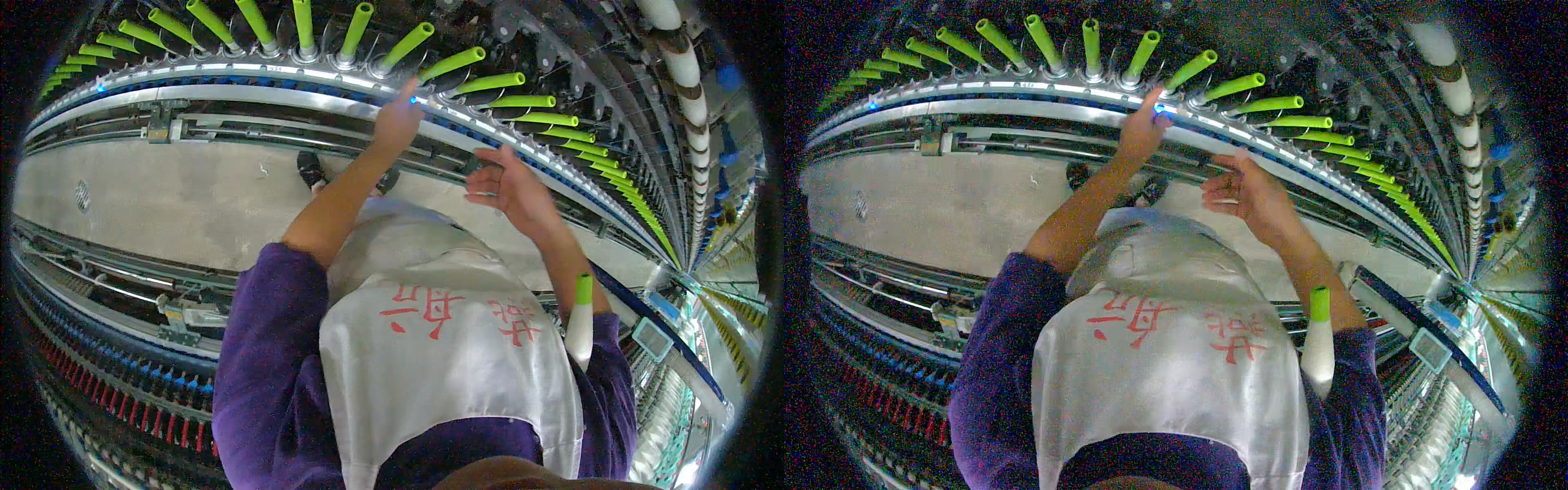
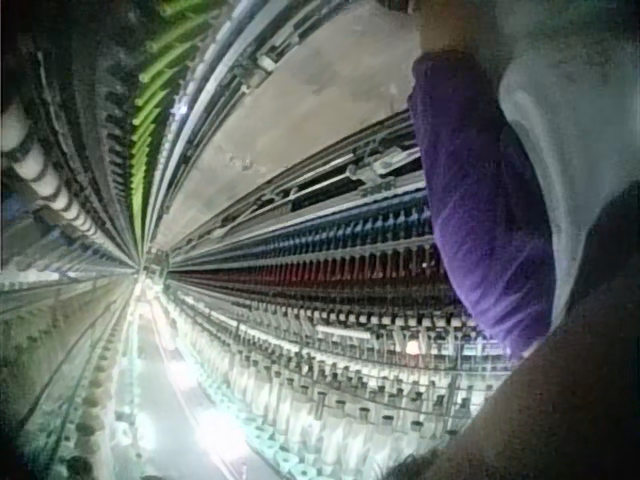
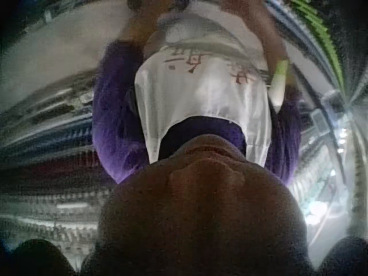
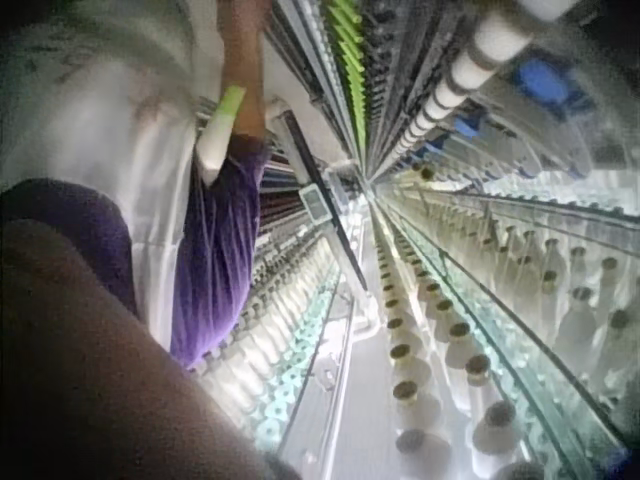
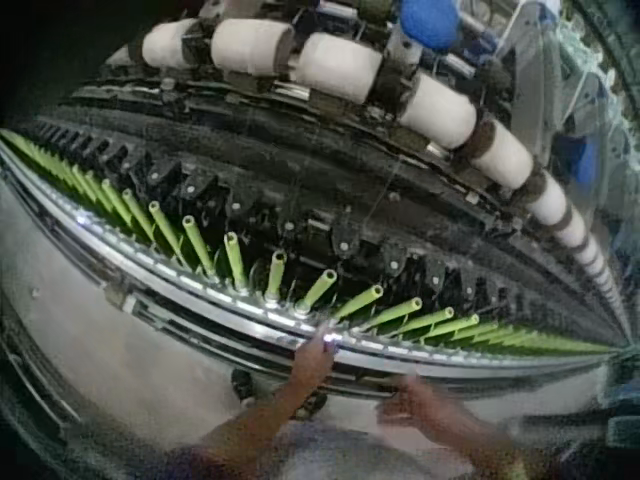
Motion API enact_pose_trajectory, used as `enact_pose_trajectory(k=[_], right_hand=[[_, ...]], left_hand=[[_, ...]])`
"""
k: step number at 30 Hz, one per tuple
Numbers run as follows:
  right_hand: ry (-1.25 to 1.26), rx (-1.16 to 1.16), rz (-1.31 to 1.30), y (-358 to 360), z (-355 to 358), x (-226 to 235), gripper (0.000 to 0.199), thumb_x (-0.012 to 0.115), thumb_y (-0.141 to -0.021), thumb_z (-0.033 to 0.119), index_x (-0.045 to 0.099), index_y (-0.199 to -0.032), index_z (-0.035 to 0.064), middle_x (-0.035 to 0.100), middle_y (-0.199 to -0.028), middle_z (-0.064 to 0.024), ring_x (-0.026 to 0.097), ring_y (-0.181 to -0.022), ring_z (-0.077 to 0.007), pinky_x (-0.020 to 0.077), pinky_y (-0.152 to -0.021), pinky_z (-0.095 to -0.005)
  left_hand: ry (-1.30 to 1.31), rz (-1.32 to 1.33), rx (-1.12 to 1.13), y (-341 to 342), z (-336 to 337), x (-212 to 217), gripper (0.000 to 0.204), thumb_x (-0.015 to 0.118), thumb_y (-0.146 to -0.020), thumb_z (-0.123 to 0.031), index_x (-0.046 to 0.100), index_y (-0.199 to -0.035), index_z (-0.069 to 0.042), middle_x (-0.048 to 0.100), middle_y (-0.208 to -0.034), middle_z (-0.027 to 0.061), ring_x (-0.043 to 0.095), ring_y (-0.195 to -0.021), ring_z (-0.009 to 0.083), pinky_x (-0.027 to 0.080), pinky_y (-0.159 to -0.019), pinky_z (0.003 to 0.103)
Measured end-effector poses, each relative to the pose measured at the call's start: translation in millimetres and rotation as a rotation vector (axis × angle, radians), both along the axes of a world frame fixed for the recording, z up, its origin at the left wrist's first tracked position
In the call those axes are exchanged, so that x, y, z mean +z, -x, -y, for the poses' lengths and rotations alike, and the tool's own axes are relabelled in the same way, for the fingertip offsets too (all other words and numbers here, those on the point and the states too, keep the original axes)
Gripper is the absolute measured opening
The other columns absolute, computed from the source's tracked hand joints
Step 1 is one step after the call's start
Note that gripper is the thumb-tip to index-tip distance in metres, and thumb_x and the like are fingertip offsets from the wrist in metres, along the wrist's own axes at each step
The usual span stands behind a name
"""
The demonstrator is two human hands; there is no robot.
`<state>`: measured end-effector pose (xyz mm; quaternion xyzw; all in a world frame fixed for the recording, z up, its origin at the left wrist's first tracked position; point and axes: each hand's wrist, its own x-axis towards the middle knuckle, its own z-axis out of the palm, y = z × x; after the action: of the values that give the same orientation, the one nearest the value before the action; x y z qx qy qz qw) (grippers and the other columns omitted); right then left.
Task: The person walks along a spinning machine aisle, retrieves a white thread spool, and threads it through guides and tensioners on the machine. They repeatedly tie and adjust threads at multiple stations, securing them to green-tipped spindles and ensuring the thread path is correct.
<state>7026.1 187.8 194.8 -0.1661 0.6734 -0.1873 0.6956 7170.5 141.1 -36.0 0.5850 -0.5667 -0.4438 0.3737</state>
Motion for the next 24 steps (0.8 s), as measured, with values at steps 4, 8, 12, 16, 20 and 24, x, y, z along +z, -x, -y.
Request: enact_pose_trajectory(k=[4, 8, 12, 16, 20, 24], right_hand=[[0.777, -0.004, 0.514, -6.5, 44.7, 134.4, 0.044, 0.036, -0.096, 0.038, 0.055, -0.109, 0.0001, 0.062, -0.076, -0.0079, 0.063, -0.077, -0.0188, 0.0535, -0.077, -0.0399], [1.155, 0.333, -0.301, -19.5, 62.8, 125.8, 0.028, 0.043, -0.094, 0.022, 0.06, -0.101, 0.0007, 0.065, -0.079, -0.0074, 0.064, -0.074, -0.0179, 0.0536, -0.071, -0.0344], [0.594, 0.524, -0.277, -62.5, 70.0, 35.2, 0.027, 0.048, -0.094, 0.024, 0.063, -0.093, 0.0016, 0.065, -0.081, -0.0073, 0.063, -0.072, -0.0157, 0.0525, -0.068, -0.0302], [0.938, 0.571, 0.163, -76.5, 75.5, 100.4, 0.03, 0.047, -0.094, 0.025, 0.063, -0.093, 0.0003, 0.064, -0.083, -0.0098, 0.062, -0.074, -0.0148, 0.052, -0.071, -0.0294], [0.773, 0.595, 0.694, -94.9, 47.7, 206.6, 0.023, 0.057, -0.086, 0.017, 0.06, -0.087, -0.0054, 0.061, -0.075, -0.0109, 0.062, -0.072, -0.0209, 0.0508, -0.065, -0.0289], [0.916, 0.888, -0.911, -126.9, 70.6, 258.3, 0.024, 0.057, -0.084, 0.022, 0.066, -0.086, -0.0004, 0.065, -0.082, -0.0142, 0.062, -0.077, -0.0267, 0.0493, -0.071, -0.0388]], left_hand=[[-0.032, -0.169, -0.074, -20.1, -18.4, 29.2, 0.038, 0.055, -0.082, -0.01, 0.051, -0.119, -0.01, 0.064, -0.08, 0.0152, 0.063, -0.072, 0.0271, 0.05, -0.065, 0.036], [-0.138, -0.308, -0.216, -35.2, -31.2, 63.8, 0.03, 0.057, -0.081, -0.013, 0.056, -0.11, -0.005, 0.065, -0.08, 0.0126, 0.063, -0.075, 0.0252, 0.049, -0.068, 0.034], [-0.263, -0.22, -0.544, -45.4, -35.7, 144.0, 0.028, 0.059, -0.085, -0.017, 0.058, -0.11, -0.004, 0.066, -0.087, 0.01, 0.063, -0.081, 0.0179, 0.048, -0.075, 0.03], [-0.089, -1.194, -0.788, -66.1, -53.1, 263.2, 0.026, 0.057, -0.09, -0.019, 0.06, -0.11, -0.003, 0.065, -0.094, 0.0055, 0.061, -0.087, 0.0143, 0.047, -0.078, 0.029], [-0.299, -1.372, -1.055, -115.6, -52.3, 323.6, 0.028, 0.055, -0.091, -0.02, 0.058, -0.113, -0.003, 0.063, -0.092, 0.0045, 0.057, -0.08, 0.0097, 0.046, -0.073, 0.024], [-0.302, -1.003, -0.977, -121.0, -55.1, 332.1, 0.035, 0.053, -0.092, -0.027, 0.055, -0.118, -0.004, 0.059, -0.086, 0.0017, 0.05, -0.071, 0.0065, 0.043, -0.065, 0.023]])
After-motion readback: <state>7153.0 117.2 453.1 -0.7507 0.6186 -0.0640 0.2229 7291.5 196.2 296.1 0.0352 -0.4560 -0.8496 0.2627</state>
